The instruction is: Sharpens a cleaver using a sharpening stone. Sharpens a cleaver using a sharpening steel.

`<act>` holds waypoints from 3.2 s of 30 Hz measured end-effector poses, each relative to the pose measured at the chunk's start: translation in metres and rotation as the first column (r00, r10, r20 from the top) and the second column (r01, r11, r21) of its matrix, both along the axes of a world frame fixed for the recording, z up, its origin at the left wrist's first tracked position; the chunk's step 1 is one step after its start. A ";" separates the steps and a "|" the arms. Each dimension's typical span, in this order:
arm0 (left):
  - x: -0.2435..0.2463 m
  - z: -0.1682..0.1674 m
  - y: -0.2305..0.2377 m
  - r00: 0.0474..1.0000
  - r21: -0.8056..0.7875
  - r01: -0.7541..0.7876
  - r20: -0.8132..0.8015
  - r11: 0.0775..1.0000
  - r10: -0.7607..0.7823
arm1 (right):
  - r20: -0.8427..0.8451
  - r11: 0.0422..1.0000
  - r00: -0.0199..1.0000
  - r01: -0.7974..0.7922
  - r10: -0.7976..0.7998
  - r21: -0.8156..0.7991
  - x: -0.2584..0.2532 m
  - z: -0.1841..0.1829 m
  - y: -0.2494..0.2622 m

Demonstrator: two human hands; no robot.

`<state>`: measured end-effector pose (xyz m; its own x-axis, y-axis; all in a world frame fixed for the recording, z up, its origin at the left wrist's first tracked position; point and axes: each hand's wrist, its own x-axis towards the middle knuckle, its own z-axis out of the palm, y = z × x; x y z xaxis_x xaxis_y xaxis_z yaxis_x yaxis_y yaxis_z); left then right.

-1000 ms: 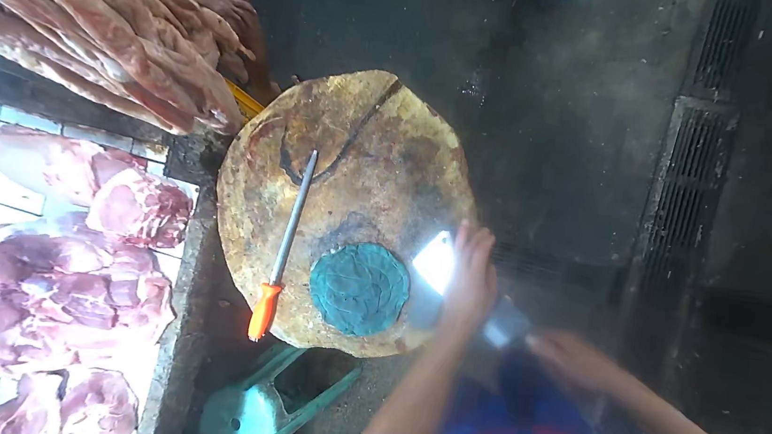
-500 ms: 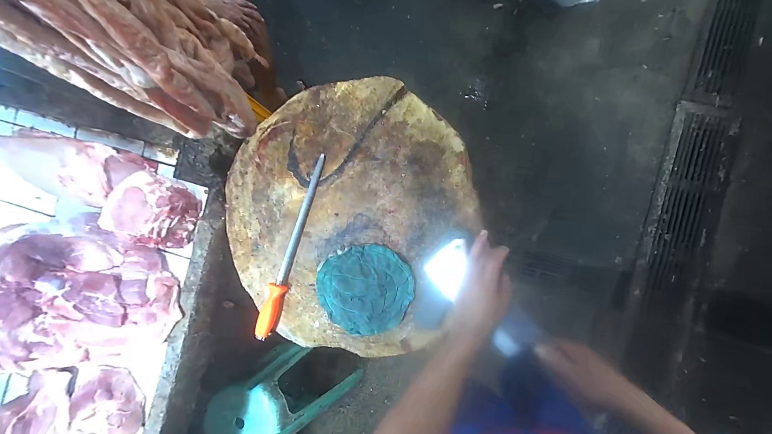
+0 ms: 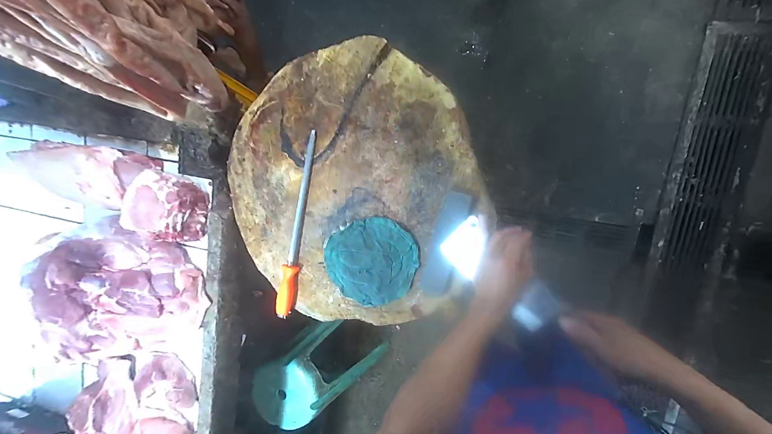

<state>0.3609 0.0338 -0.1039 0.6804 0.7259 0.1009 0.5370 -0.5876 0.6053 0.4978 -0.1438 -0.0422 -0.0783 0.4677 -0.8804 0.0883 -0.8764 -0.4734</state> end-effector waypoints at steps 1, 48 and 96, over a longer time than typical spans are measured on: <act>0.007 -0.002 0.023 0.999 0.026 0.040 0.010 0.999 -0.040 | 0.038 0.999 0.999 0.029 -0.030 0.027 -0.002 0.003 0.019; 0.011 0.003 0.015 0.991 0.026 0.111 0.071 0.994 -0.112 | -0.089 0.997 0.993 0.078 -0.077 0.007 0.009 -0.013 -0.005; 0.002 -0.010 0.079 0.989 0.056 -0.093 0.117 0.994 0.086 | 0.103 0.993 0.994 -0.055 0.044 0.104 0.003 -0.013 0.080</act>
